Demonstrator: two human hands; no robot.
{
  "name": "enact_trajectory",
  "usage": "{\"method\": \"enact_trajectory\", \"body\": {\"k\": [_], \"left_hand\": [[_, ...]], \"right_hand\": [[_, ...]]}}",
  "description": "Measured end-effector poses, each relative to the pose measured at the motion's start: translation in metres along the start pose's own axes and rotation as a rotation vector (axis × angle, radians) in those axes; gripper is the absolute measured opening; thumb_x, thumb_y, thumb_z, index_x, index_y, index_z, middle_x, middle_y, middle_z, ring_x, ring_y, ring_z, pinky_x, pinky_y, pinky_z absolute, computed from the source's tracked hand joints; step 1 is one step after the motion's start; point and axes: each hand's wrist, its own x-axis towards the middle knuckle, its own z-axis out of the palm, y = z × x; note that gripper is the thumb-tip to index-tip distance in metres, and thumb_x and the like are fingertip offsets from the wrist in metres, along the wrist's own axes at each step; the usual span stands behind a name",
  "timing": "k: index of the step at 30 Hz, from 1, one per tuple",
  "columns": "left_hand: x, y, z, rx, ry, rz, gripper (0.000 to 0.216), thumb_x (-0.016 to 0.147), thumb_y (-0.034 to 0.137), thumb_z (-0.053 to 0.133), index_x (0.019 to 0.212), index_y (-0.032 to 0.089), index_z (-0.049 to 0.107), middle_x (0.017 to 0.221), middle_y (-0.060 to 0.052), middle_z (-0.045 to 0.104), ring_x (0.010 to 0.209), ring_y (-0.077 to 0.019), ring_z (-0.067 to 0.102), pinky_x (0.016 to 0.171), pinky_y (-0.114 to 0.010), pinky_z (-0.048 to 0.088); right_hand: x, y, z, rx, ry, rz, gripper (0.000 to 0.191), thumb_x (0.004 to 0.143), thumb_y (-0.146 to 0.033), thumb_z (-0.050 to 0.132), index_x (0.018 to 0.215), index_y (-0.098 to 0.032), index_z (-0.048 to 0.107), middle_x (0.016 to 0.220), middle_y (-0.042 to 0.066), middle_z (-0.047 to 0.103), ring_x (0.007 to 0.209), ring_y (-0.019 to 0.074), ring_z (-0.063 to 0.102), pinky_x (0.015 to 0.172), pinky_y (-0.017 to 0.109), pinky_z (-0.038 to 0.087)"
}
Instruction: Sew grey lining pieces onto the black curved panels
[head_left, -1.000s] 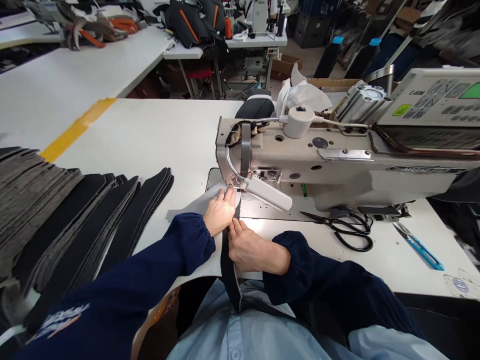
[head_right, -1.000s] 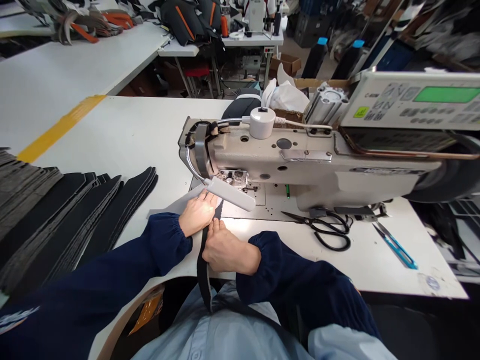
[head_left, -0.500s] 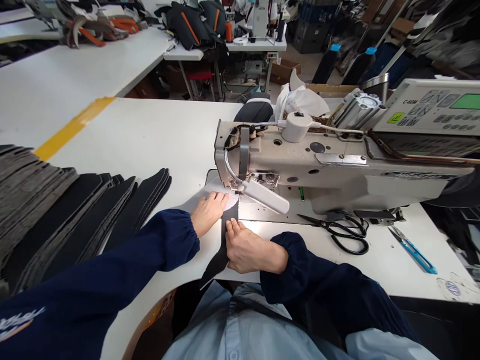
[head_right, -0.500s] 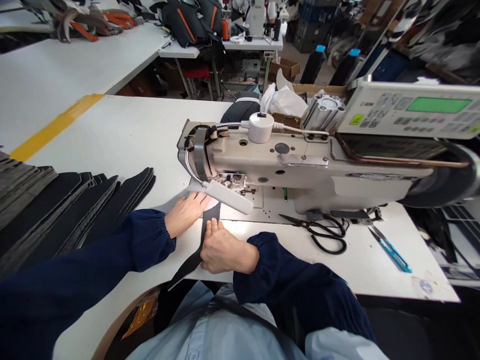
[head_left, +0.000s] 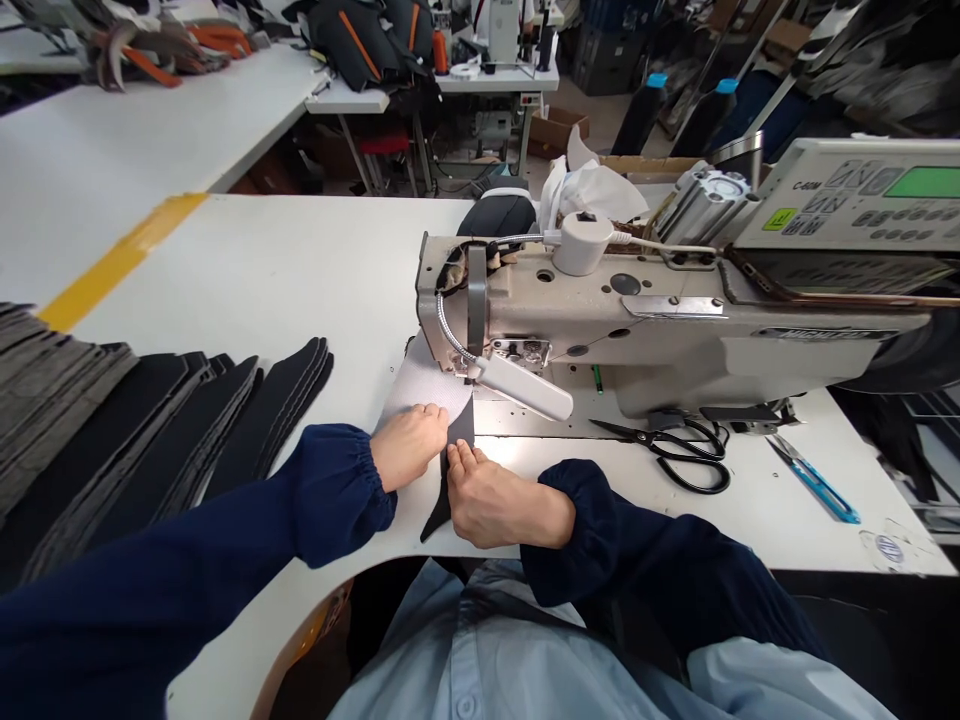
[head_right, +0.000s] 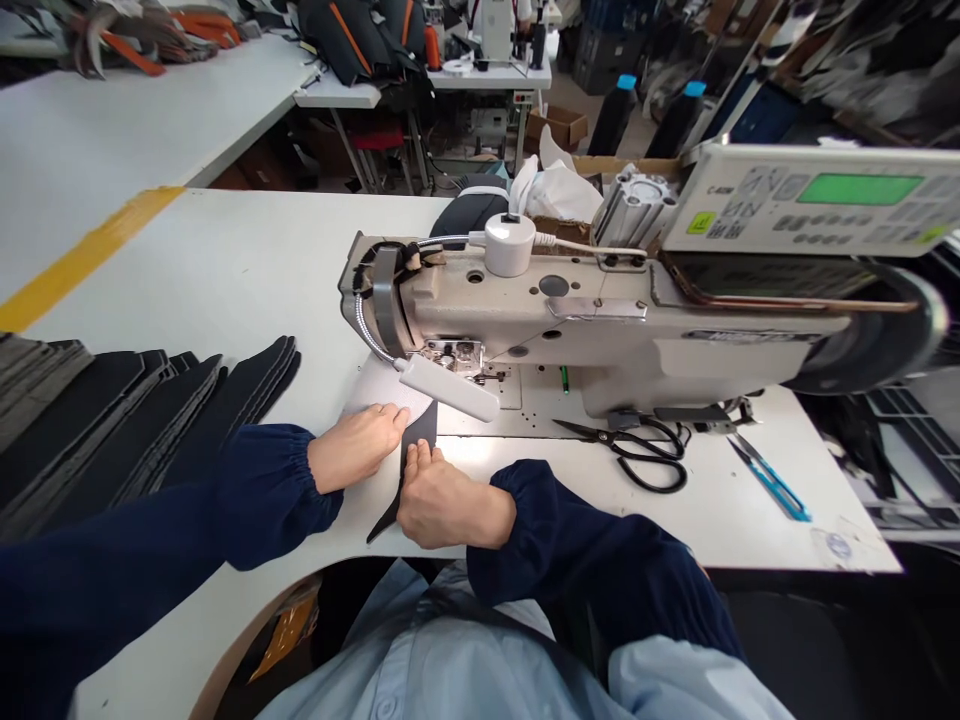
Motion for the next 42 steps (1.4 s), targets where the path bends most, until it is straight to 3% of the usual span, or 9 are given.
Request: {"method": "enact_trajectory", "body": {"k": [5, 11, 17, 23, 33, 37, 42], "left_hand": [[0.002, 0.002, -0.001, -0.094, -0.022, 0.019, 0.031, 0.076, -0.001, 0.044, 0.103, 0.007, 0.057, 0.092, -0.014, 0.062, 0.081, -0.0234, 0.064, 0.070, -0.032, 0.052], [0.004, 0.005, 0.010, -0.186, 0.087, -0.022, 0.037, 0.075, 0.001, 0.042, 0.107, 0.012, 0.057, 0.092, -0.009, 0.063, 0.085, -0.0216, 0.063, 0.075, -0.031, 0.051], [0.003, 0.009, 0.042, -0.346, 0.374, -0.011, 0.052, 0.074, 0.000, 0.040, 0.123, 0.015, 0.052, 0.099, -0.008, 0.062, 0.095, -0.0213, 0.060, 0.084, -0.034, 0.051], [0.005, 0.005, 0.066, -0.503, 0.596, 0.105, 0.037, 0.082, -0.002, 0.033, 0.106, 0.013, 0.058, 0.092, -0.007, 0.062, 0.090, -0.0177, 0.058, 0.084, -0.032, 0.052], [0.016, -0.004, 0.067, -0.480, 0.592, 0.167, 0.034, 0.086, 0.003, 0.039, 0.089, 0.017, 0.069, 0.093, -0.006, 0.063, 0.088, -0.0164, 0.054, 0.082, -0.029, 0.049], [0.025, -0.009, 0.067, -0.376, 0.598, 0.099, 0.029, 0.087, 0.008, 0.045, 0.088, 0.019, 0.072, 0.091, -0.006, 0.062, 0.088, -0.0186, 0.051, 0.082, -0.031, 0.046], [0.042, -0.017, 0.072, -0.337, 0.616, 0.138, 0.029, 0.088, 0.008, 0.044, 0.093, 0.018, 0.072, 0.086, -0.006, 0.057, 0.088, -0.0178, 0.051, 0.081, -0.027, 0.047]], "right_hand": [[-0.002, -0.012, 0.004, -0.104, 0.078, 0.013, 0.039, 0.083, -0.004, 0.046, 0.116, 0.012, 0.061, 0.117, 0.036, 0.061, 0.103, 0.0372, 0.068, 0.073, 0.045, 0.059], [-0.003, -0.025, 0.013, -0.024, 0.164, 0.033, 0.035, 0.081, 0.002, 0.048, 0.111, 0.015, 0.062, 0.110, 0.039, 0.062, 0.099, 0.0353, 0.069, 0.071, 0.044, 0.061], [0.000, -0.028, 0.023, 0.075, 0.181, 0.056, 0.033, 0.087, 0.000, 0.045, 0.113, 0.012, 0.062, 0.112, 0.038, 0.062, 0.101, 0.0346, 0.069, 0.076, 0.049, 0.059], [0.001, -0.025, 0.026, 0.049, 0.206, 0.029, 0.033, 0.087, 0.000, 0.042, 0.111, 0.010, 0.063, 0.113, 0.036, 0.063, 0.102, 0.0337, 0.068, 0.084, 0.051, 0.056], [0.007, -0.017, 0.043, 0.078, 0.288, 0.088, 0.038, 0.087, 0.000, 0.041, 0.119, 0.014, 0.056, 0.115, 0.037, 0.061, 0.105, 0.0335, 0.066, 0.092, 0.054, 0.053], [0.012, -0.010, 0.051, 0.033, 0.287, 0.122, 0.039, 0.086, 0.000, 0.039, 0.120, 0.010, 0.057, 0.115, 0.034, 0.063, 0.108, 0.0334, 0.065, 0.093, 0.054, 0.053], [0.021, 0.001, 0.062, 0.035, 0.282, 0.172, 0.039, 0.088, -0.001, 0.039, 0.120, 0.008, 0.057, 0.116, 0.034, 0.062, 0.111, 0.0344, 0.064, 0.094, 0.056, 0.052]]}}
